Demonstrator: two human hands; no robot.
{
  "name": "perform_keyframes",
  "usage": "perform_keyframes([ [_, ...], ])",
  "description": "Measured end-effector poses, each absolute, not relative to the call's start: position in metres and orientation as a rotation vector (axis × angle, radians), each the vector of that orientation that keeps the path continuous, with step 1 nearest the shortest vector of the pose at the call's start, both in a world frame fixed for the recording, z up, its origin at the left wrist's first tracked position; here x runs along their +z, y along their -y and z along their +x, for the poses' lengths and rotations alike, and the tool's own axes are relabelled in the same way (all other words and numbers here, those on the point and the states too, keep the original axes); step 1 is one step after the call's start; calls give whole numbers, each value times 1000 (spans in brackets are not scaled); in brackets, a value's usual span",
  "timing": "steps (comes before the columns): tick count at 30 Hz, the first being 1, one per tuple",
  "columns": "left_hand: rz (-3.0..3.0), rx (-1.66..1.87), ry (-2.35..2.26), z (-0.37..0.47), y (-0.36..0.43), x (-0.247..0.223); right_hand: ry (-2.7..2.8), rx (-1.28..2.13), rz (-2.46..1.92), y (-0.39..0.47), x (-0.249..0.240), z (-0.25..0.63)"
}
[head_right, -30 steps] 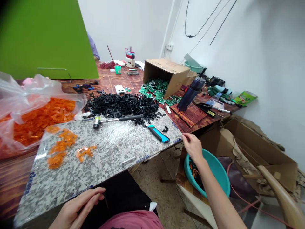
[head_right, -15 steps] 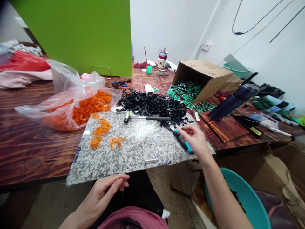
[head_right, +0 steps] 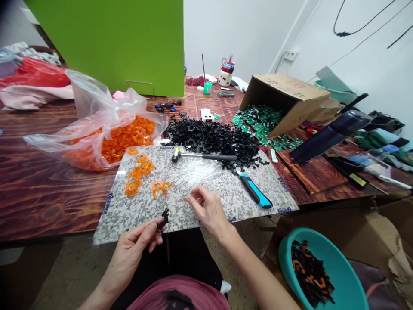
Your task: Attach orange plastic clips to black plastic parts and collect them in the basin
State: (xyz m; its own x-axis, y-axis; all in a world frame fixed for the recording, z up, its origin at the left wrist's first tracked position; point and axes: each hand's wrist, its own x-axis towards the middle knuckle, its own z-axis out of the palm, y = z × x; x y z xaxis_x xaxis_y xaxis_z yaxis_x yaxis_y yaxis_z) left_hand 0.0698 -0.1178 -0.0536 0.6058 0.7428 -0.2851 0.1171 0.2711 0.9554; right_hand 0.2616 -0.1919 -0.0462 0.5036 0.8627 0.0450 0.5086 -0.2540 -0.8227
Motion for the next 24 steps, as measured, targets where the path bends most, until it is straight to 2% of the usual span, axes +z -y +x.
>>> perform_keyframes([
  [3, 1183, 513, -892, 70, 113, -54, 1197, 239, -2170, 185, -51, 278],
  [11, 1027, 475, -892, 71, 111, -52, 1136, 178, -2289, 182, -53, 279],
  [18, 967, 482, -853, 70, 108, -53, 1310, 400, -1803, 199, -22, 236],
  [24, 1046, 479, -798, 68, 109, -48, 1521, 465, -1660, 193, -25, 211],
])
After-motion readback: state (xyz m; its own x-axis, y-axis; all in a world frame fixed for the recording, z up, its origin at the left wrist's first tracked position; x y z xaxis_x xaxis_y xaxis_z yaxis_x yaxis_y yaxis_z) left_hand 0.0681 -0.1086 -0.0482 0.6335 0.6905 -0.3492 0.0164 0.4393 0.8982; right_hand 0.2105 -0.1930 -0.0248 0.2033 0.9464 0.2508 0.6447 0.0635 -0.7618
